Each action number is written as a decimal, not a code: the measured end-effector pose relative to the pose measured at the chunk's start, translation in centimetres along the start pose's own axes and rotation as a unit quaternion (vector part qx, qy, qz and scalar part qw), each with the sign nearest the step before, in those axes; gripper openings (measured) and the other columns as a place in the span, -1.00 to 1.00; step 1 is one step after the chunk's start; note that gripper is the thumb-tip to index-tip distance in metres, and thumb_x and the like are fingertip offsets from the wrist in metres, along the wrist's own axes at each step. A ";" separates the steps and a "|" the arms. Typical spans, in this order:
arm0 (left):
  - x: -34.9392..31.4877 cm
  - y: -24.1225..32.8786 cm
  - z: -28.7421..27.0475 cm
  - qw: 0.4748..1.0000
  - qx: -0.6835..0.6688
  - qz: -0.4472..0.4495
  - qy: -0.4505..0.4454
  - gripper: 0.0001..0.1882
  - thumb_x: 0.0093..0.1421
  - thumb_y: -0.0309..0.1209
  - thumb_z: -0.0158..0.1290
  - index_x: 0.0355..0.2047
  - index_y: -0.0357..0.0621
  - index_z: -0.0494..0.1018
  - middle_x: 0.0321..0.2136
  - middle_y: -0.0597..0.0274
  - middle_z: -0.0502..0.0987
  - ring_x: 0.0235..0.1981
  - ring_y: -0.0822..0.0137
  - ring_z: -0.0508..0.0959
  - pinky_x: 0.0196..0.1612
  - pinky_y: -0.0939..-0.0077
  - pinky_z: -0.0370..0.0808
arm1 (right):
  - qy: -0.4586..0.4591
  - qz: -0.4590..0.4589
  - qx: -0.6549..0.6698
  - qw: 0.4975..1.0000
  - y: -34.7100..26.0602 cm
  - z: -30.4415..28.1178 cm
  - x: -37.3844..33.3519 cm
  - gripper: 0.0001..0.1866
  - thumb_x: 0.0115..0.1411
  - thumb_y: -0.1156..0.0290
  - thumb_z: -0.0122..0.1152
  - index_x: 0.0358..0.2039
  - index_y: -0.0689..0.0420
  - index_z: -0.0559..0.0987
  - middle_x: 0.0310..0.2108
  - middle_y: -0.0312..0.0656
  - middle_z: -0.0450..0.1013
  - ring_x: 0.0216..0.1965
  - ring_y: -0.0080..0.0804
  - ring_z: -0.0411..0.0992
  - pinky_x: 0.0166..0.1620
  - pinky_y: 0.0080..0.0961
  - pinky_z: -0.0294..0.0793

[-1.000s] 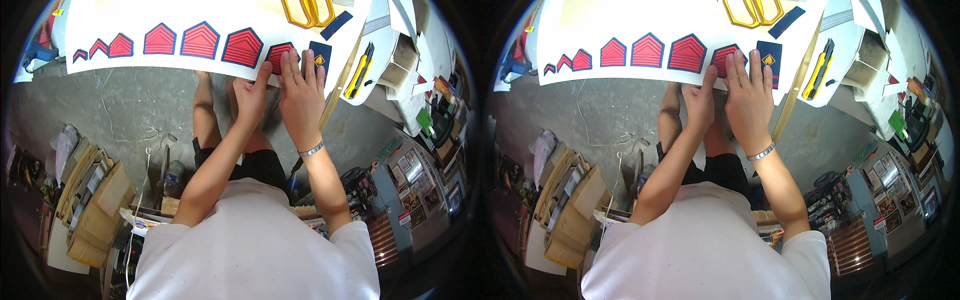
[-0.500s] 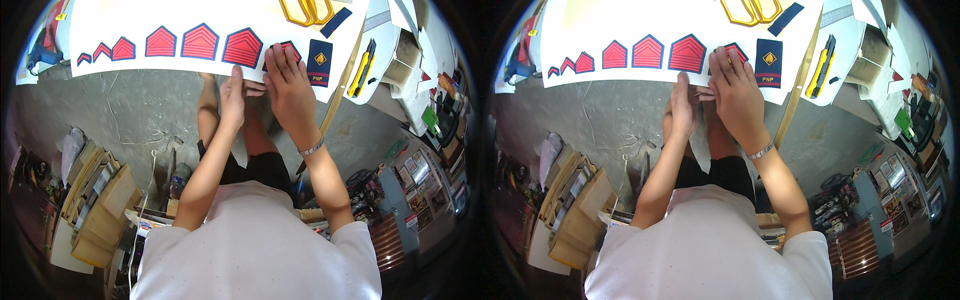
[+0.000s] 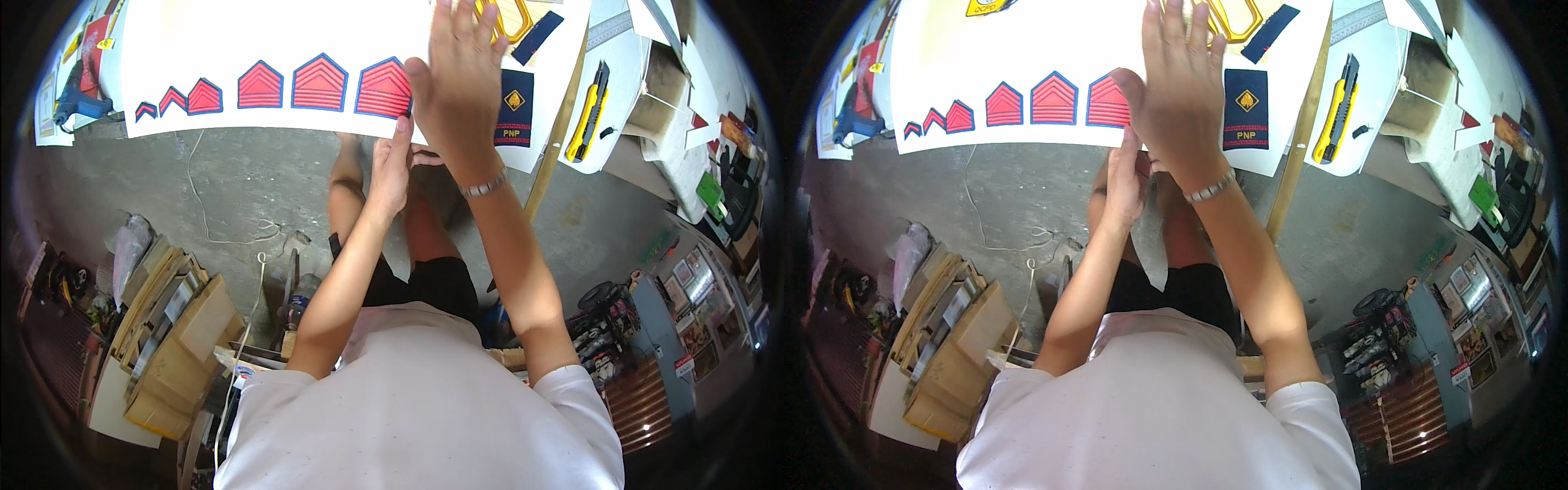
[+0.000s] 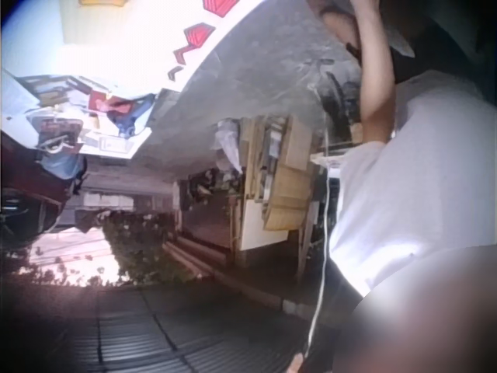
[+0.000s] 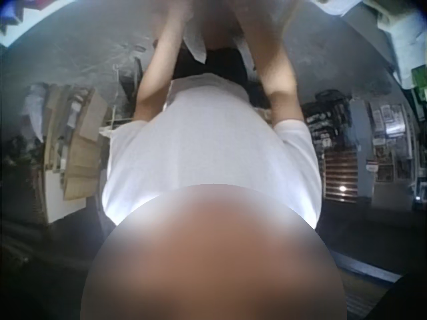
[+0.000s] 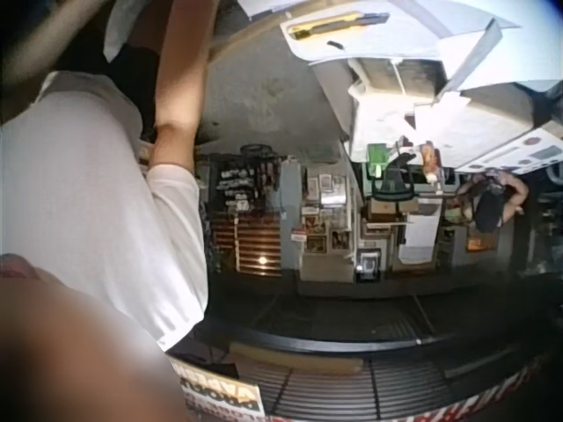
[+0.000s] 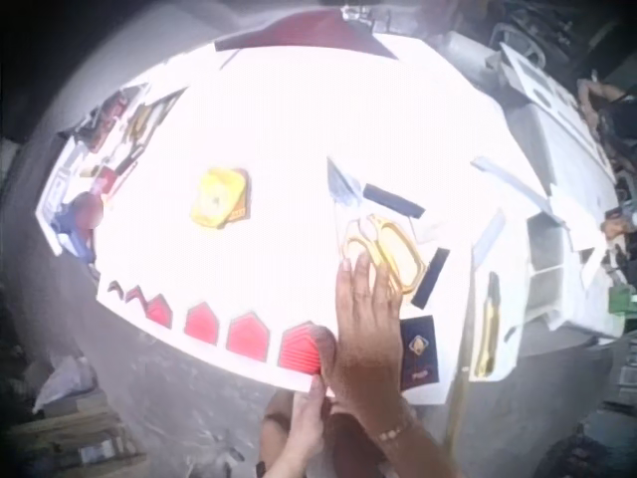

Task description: The person cuts red and blue insignia patches from a printed sheet using a utility knife, then applies hot glue to the back of each patch and presses them onto a white board in a row. The person repeats this process for several patches, aligning them carefully.

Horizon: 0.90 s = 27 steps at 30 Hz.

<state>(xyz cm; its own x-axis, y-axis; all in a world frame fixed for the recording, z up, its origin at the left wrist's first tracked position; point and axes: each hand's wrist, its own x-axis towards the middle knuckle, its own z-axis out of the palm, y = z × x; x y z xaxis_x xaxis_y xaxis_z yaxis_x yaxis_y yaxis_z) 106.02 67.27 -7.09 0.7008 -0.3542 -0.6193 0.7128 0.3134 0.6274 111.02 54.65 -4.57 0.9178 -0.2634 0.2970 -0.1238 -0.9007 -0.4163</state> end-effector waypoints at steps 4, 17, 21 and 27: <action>0.0 -0.1 -0.9 1.000 0.008 0.004 -0.029 -0.24 0.48 0.15 -0.24 -0.11 -0.49 0.51 -0.30 -0.14 0.68 -0.31 0.17 0.73 -0.19 0.28 0.70 | -0.160 0.030 -0.078 0.984 -0.6 0.7 1.3 -0.04 0.25 -0.09 0.16 0.47 0.24 0.08 0.50 0.23 -0.09 0.51 0.21 -0.11 0.43 0.12 0.03; -0.9 0.8 -0.7 0.994 0.071 -0.081 0.001 -0.17 0.43 0.24 -0.21 -0.19 -0.47 0.54 -0.39 -0.16 0.67 -0.38 0.13 0.70 -0.21 0.29 0.64 | -0.081 0.016 -0.010 0.997 -0.4 1.4 1.2 -0.11 0.37 -0.15 -0.18 0.48 0.28 0.03 0.48 0.30 -0.10 0.51 0.29 -0.19 0.45 0.13 -0.10; -3.3 5.8 -2.0 0.876 0.467 -0.036 -0.117 -0.45 0.33 0.04 0.11 -0.15 -0.31 0.59 -0.39 -0.01 0.67 -0.41 0.09 0.67 -0.24 0.31 0.60 | 0.051 0.033 0.114 0.992 2.4 -1.3 -0.2 -0.29 0.49 0.07 -0.11 0.43 0.34 0.12 0.45 0.28 -0.01 0.50 0.26 -0.13 0.46 0.13 -0.16; -1.0 7.5 0.2 0.595 0.700 0.371 -0.135 -0.32 0.17 -0.18 0.25 0.28 -0.11 0.38 0.22 0.13 0.44 0.30 0.17 0.38 0.26 0.22 0.34 | -0.149 0.015 -0.042 0.988 2.4 -5.7 -5.7 -0.48 0.39 0.32 0.09 0.33 0.13 0.40 0.42 -0.11 0.22 0.46 0.03 0.11 0.39 0.09 0.15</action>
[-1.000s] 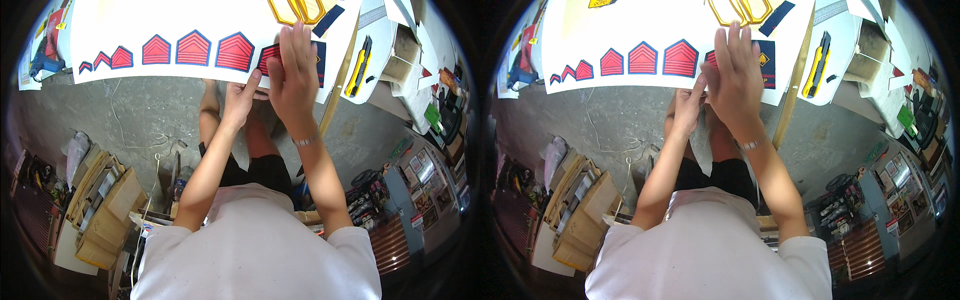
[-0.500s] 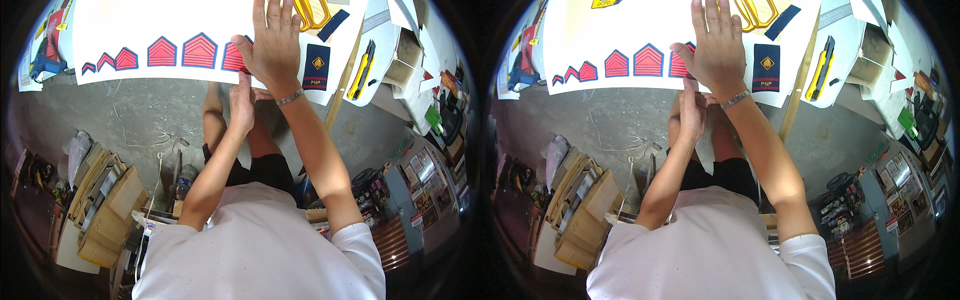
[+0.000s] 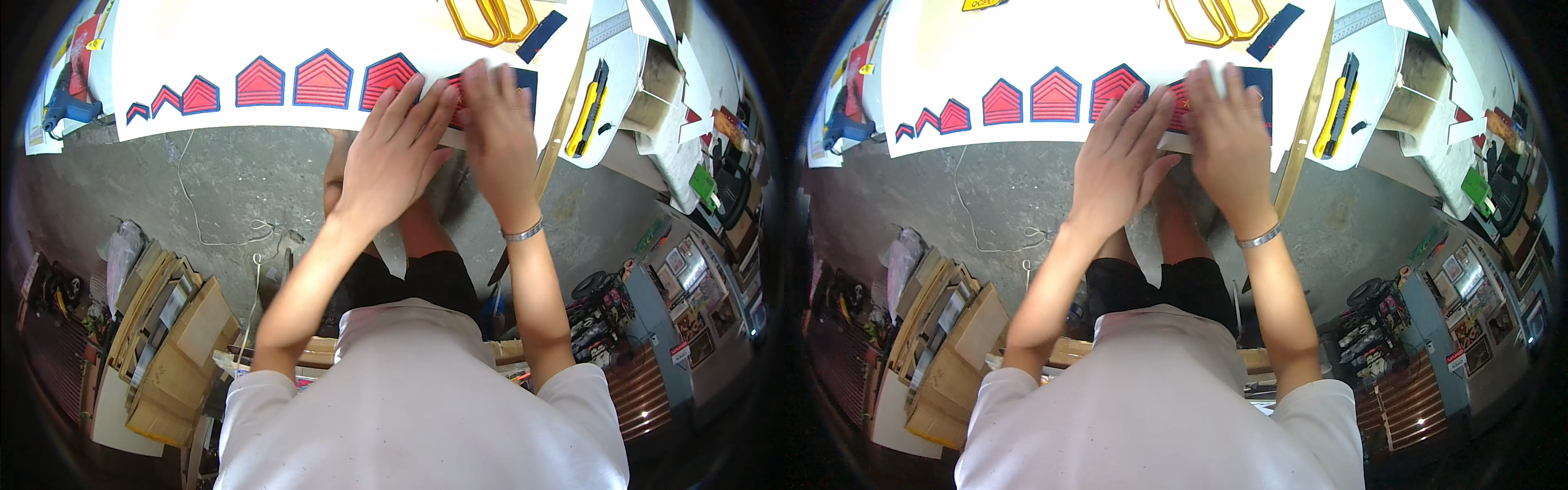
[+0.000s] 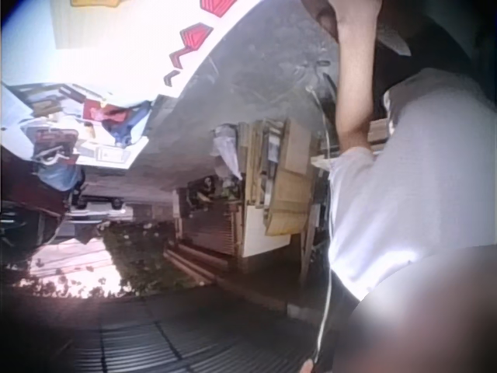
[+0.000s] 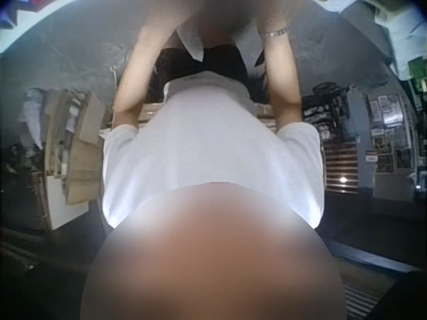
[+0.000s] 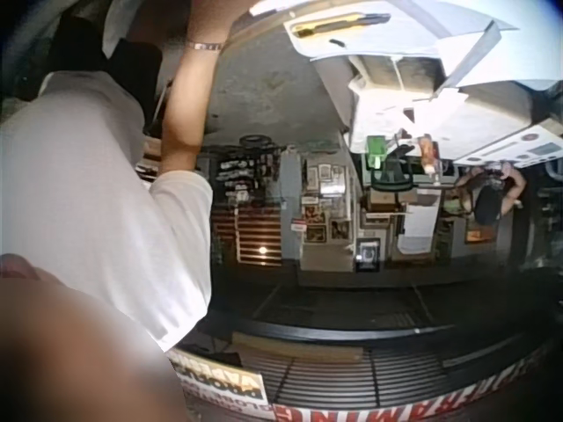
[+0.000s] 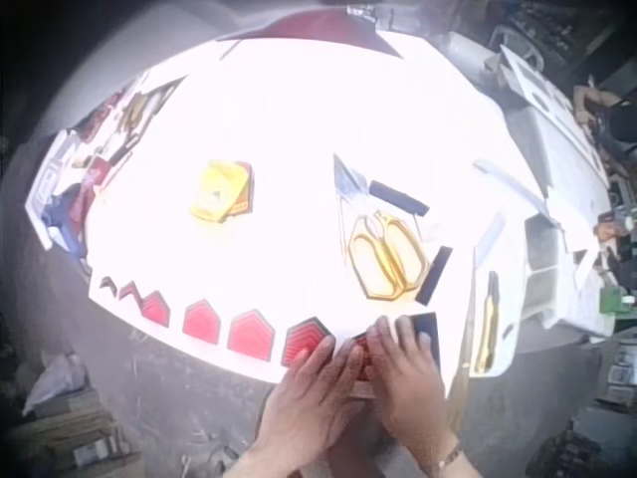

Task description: The person cuts red and blue insignia patches from a printed sheet using a utility knife, then applies hot glue to the back of each patch and presses them onto a white board in a row. The person repeats this process for several patches, aligning them carefully.

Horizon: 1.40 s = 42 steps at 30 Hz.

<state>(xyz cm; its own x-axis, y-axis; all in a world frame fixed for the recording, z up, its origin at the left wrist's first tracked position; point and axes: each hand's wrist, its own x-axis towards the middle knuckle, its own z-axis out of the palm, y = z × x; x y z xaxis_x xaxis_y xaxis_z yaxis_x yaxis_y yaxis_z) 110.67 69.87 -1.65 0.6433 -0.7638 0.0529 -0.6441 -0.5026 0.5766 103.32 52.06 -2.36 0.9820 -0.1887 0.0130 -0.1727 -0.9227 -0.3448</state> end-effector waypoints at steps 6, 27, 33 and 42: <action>0.8 -1.2 2.4 0.976 0.167 0.065 -0.123 -0.11 0.21 0.01 0.09 0.45 -0.15 0.11 0.49 0.20 0.07 0.51 0.20 0.02 0.50 0.10 -0.08 | -0.020 -0.005 -0.031 0.999 -1.0 0.9 -0.6 -0.47 0.33 0.37 0.17 0.32 0.03 0.44 0.39 -0.28 0.30 0.42 -0.04 0.19 0.35 0.12 0.22; -3.7 1.4 0.5 0.997 -0.027 0.002 -0.067 -0.25 0.26 -0.12 0.16 0.38 -0.16 0.26 0.43 0.07 0.20 0.47 0.02 0.13 0.42 -0.07 0.15 | 0.028 0.067 0.050 0.996 -2.5 -2.1 -1.4 -0.45 0.40 0.26 0.11 0.34 0.15 0.36 0.40 0.05 0.23 0.44 0.08 0.12 0.39 0.08 0.16; -8.3 2.3 2.2 0.770 -0.486 -0.401 0.104 -0.70 0.41 -0.36 0.08 0.02 -0.29 0.58 0.11 -0.03 0.58 0.20 0.10 0.53 0.31 0.17 0.35 | 0.105 0.028 -0.050 0.993 -3.4 3.4 8.2 -0.21 0.42 -0.09 -0.03 0.49 0.12 0.11 0.51 0.18 -0.10 0.52 0.19 -0.14 0.44 0.18 -0.05; -2.6 -1.1 2.1 0.440 -0.772 -0.419 0.186 -0.63 0.47 -0.12 -0.01 0.07 -0.13 0.41 -0.09 0.20 0.64 -0.09 0.36 0.63 0.04 0.36 0.50 | 0.047 0.023 -0.071 0.996 -3.4 4.7 9.0 -0.10 0.38 -0.22 -0.07 0.51 0.11 0.04 0.53 0.17 -0.16 0.53 0.21 -0.22 0.46 0.16 -0.13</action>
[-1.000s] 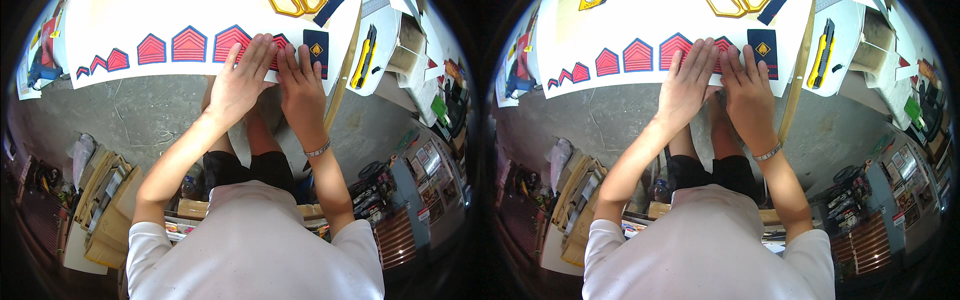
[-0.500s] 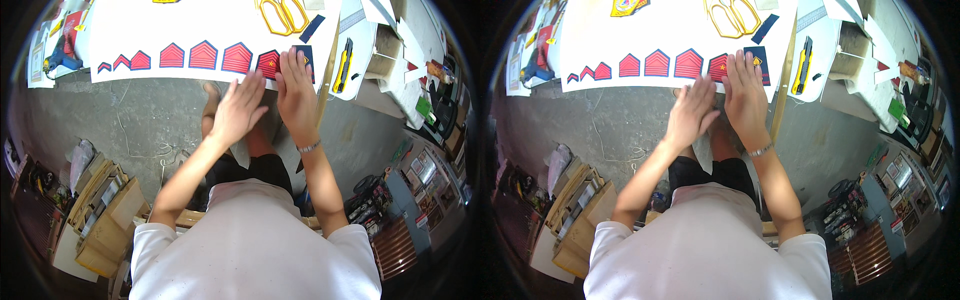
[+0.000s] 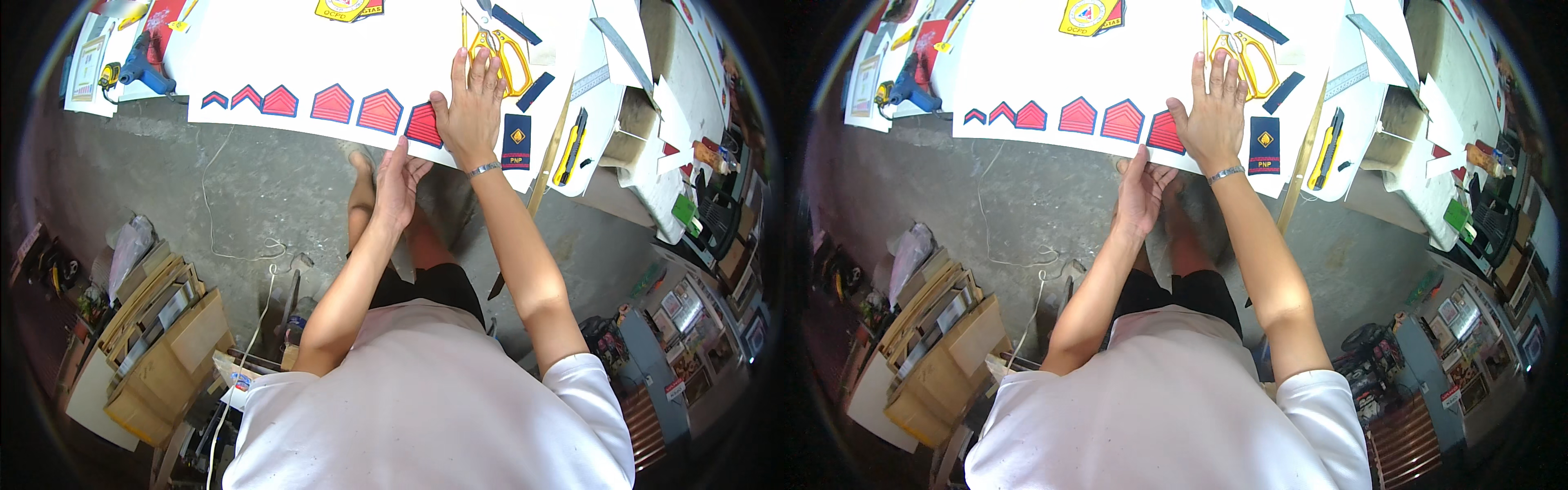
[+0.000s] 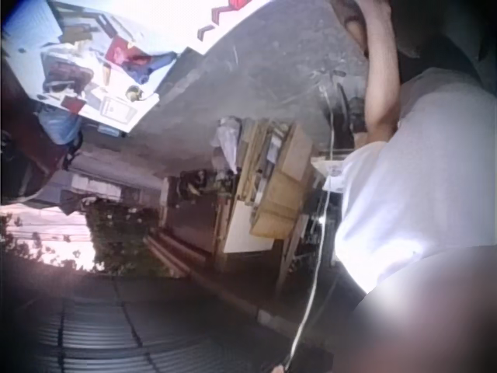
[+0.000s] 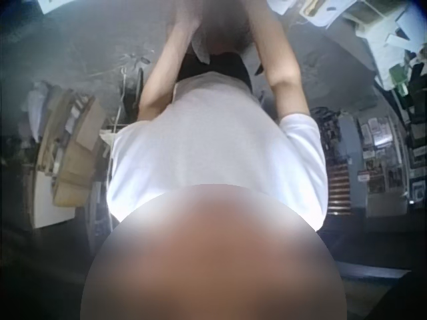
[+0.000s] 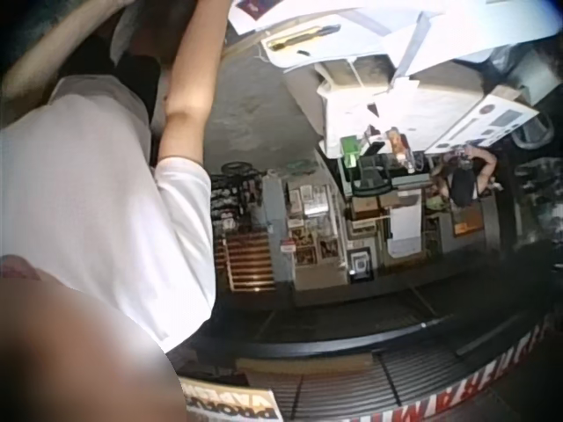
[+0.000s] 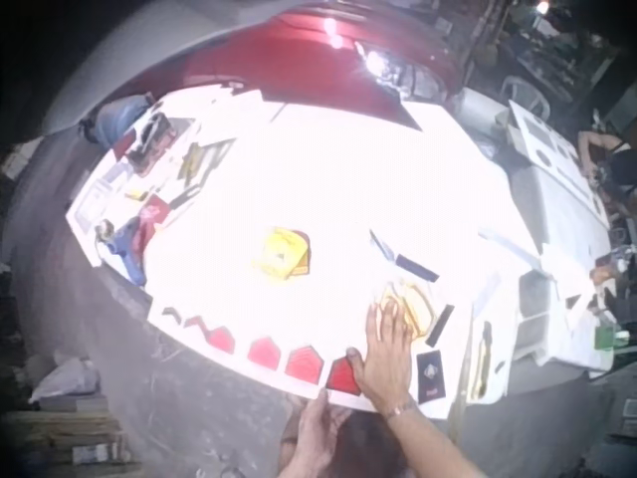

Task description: The person cuts red and blue insignia patches from a printed sheet using a utility knife, then applies hot glue to the back of each patch and presses them onto a white board in a row. The person repeats this process for several patches, aligning them carefully.

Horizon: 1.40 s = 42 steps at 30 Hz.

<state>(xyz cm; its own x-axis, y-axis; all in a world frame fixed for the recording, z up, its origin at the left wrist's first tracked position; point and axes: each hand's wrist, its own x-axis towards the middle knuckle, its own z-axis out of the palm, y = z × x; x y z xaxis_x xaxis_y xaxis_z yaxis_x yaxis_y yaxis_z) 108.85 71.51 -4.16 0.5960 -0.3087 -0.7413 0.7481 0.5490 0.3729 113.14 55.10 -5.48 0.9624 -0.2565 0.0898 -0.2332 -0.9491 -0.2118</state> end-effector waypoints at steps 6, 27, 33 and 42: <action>0.2 -0.2 0.5 0.998 0.056 -0.009 0.027 -0.69 0.46 -0.17 0.02 0.04 -0.11 0.41 -0.11 0.24 0.61 -0.11 0.36 0.61 0.05 0.38 0.49 | 0.012 -0.001 -0.001 1.000 -0.2 -0.1 0.0 -0.13 0.39 -0.13 -0.04 0.51 0.11 0.02 0.52 0.17 -0.16 0.52 0.23 -0.20 0.46 0.18 -0.15; -8.5 17.2 -33.6 0.800 0.545 -0.123 0.218 -0.64 0.36 -0.11 0.11 -0.07 -0.16 0.51 -0.18 0.16 0.68 -0.19 0.23 0.66 -0.16 0.24 0.50 | -0.198 0.112 0.083 0.970 -6.1 -7.2 -14.1 -0.38 0.36 0.14 0.12 0.30 0.27 0.36 0.39 0.10 0.21 0.44 0.01 0.12 0.39 -0.08 0.21; -2.2 18.5 -27.7 0.829 0.540 -0.072 0.123 -0.72 0.37 -0.17 0.13 -0.21 -0.16 0.54 -0.31 0.23 0.67 -0.33 0.37 0.64 -0.34 0.46 0.44 | -0.026 0.176 0.087 0.980 -5.1 -7.5 -8.7 -0.36 0.40 0.14 0.06 0.34 0.29 0.30 0.41 0.15 0.17 0.41 0.06 0.18 0.39 -0.06 0.19; 4.4 23.9 -21.9 0.863 0.506 0.010 -0.011 -0.72 0.38 -0.25 0.13 -0.27 -0.27 0.52 -0.44 0.21 0.64 -0.54 0.42 0.57 -0.46 0.48 0.47 | -0.155 0.190 0.050 0.968 -6.6 -5.5 -11.5 -0.10 0.33 -0.07 0.11 0.44 0.30 0.10 0.49 0.11 -0.01 0.50 0.03 -0.02 0.40 -0.06 0.18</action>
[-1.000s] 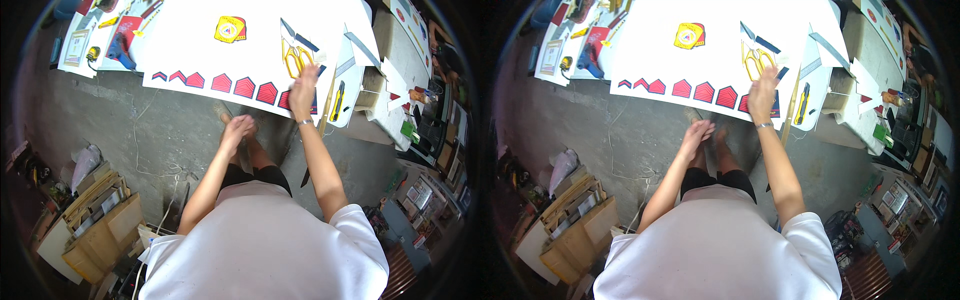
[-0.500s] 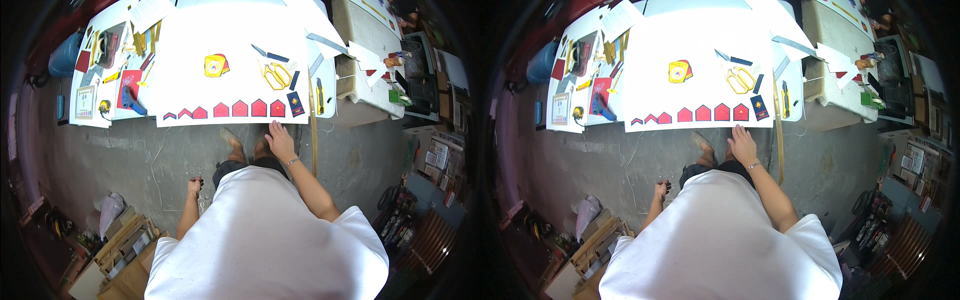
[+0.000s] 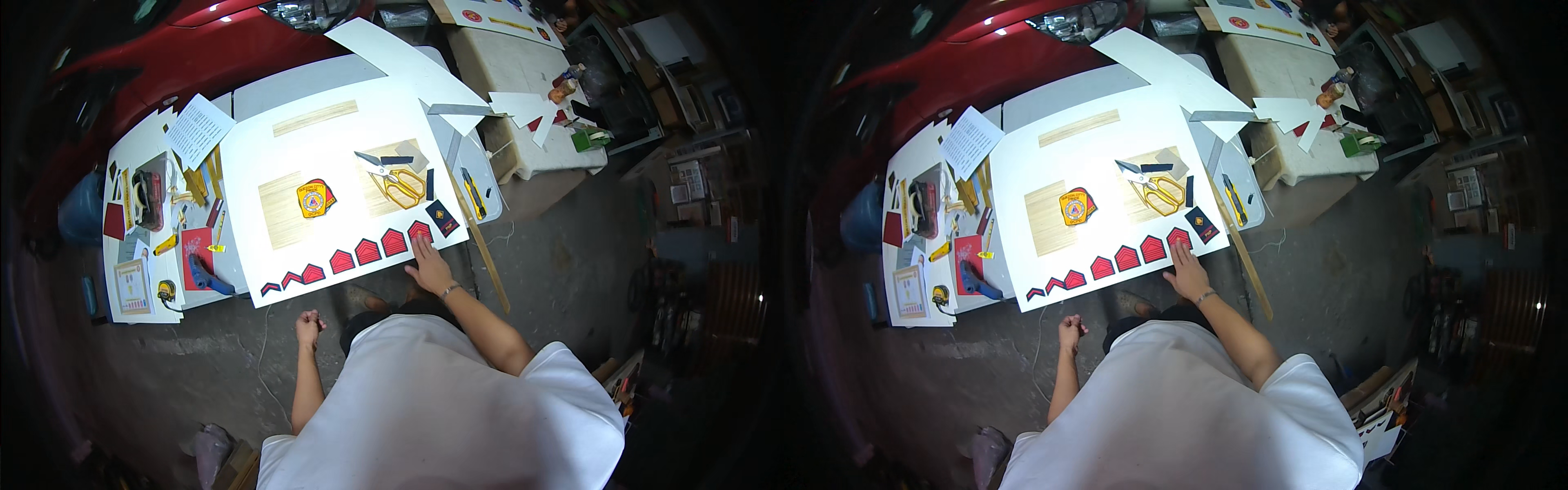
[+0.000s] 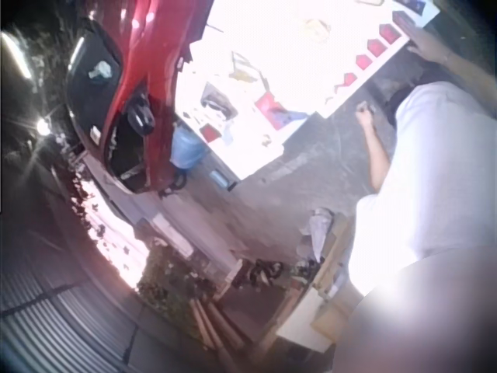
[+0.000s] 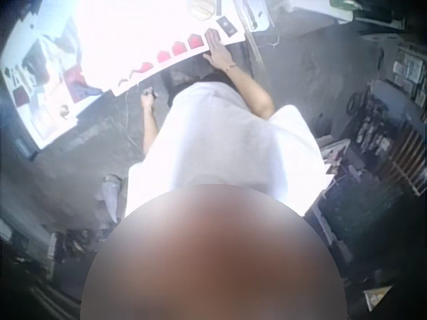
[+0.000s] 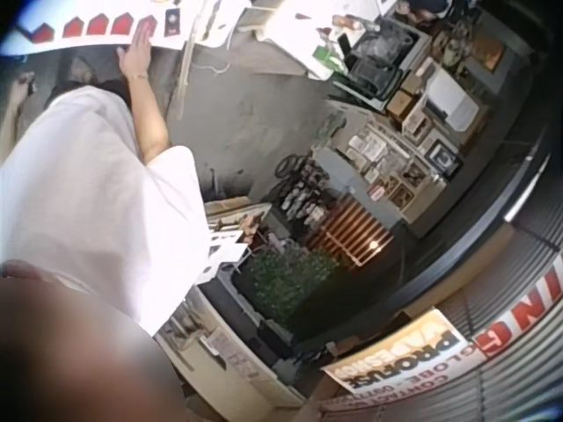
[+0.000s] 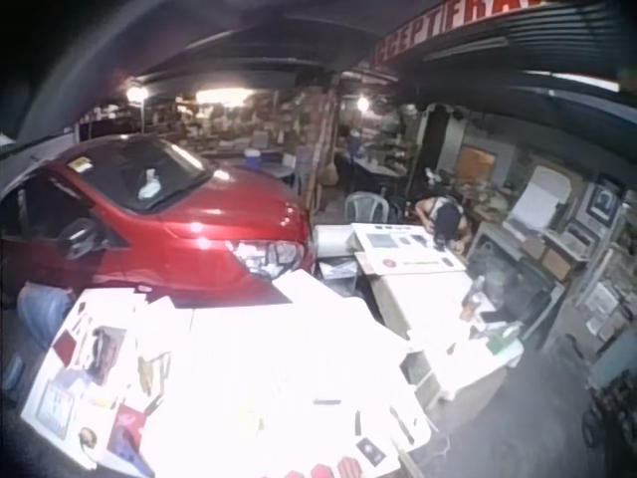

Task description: The person cuts red and blue insignia patches from a printed sheet using a utility knife, then applies hot glue to the back of each patch and presses them onto a white board in a row. The person repeats this process for several patches, aligning them carefully.

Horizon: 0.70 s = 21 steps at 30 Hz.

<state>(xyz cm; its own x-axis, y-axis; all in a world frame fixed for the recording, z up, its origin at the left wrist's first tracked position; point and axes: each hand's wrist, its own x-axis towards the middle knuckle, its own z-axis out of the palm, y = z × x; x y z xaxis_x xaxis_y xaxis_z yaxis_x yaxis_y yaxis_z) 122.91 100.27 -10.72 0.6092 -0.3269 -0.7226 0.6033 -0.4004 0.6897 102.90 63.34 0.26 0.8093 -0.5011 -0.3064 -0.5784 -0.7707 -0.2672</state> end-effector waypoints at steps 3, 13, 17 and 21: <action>0.1 0.5 -0.6 0.995 0.085 -0.043 0.017 -0.71 0.34 -0.26 0.17 -0.35 -0.30 0.53 -0.54 0.20 0.61 -0.61 0.44 0.52 -0.49 0.52 0.46 | -0.100 0.024 0.015 0.995 -0.3 -1.5 -2.3 -0.18 0.34 -0.05 0.12 0.38 0.31 0.23 0.45 0.13 0.11 0.45 0.04 0.10 0.37 -0.07 0.24; -5.4 7.6 8.7 0.887 0.441 0.115 -0.070 -0.62 0.29 -0.11 0.15 -0.51 -0.14 0.60 -0.54 -0.04 0.59 -0.48 -0.03 0.62 -0.29 0.11 0.53 | 0.066 -0.007 0.012 0.998 0.6 -2.3 3.7 -0.16 0.32 0.04 0.16 0.44 0.25 0.12 0.49 0.06 0.02 0.50 -0.06 0.01 0.47 -0.10 0.03; -6.8 12.7 16.5 0.806 0.440 0.373 -0.130 -0.81 0.23 -0.26 0.19 -0.30 -0.11 0.60 -0.25 0.05 0.59 -0.08 -0.04 0.55 -0.02 0.10 0.48 | 0.047 -0.012 0.033 0.998 1.3 -0.7 2.4 -0.17 0.31 0.07 0.17 0.44 0.24 0.13 0.49 0.05 0.04 0.49 -0.05 0.04 0.46 -0.09 0.05; -6.1 15.0 23.2 0.773 0.451 0.422 -0.145 -0.60 0.22 -0.34 0.18 0.01 -0.31 0.47 0.01 -0.13 0.49 0.06 -0.13 0.47 0.14 0.10 0.42 | 0.010 -0.026 0.052 0.998 2.0 0.3 -1.8 -0.22 0.31 0.13 0.18 0.41 0.24 0.19 0.46 0.03 0.10 0.47 -0.05 0.09 0.43 -0.08 0.12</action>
<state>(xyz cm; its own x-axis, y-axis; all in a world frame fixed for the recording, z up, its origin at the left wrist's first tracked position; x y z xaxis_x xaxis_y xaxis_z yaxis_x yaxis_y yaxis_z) 116.31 76.42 2.93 0.3707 -0.9229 -0.1039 -0.6288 -0.3317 0.7033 100.21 62.81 0.04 0.8394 -0.4710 -0.2711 -0.5428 -0.7507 -0.3766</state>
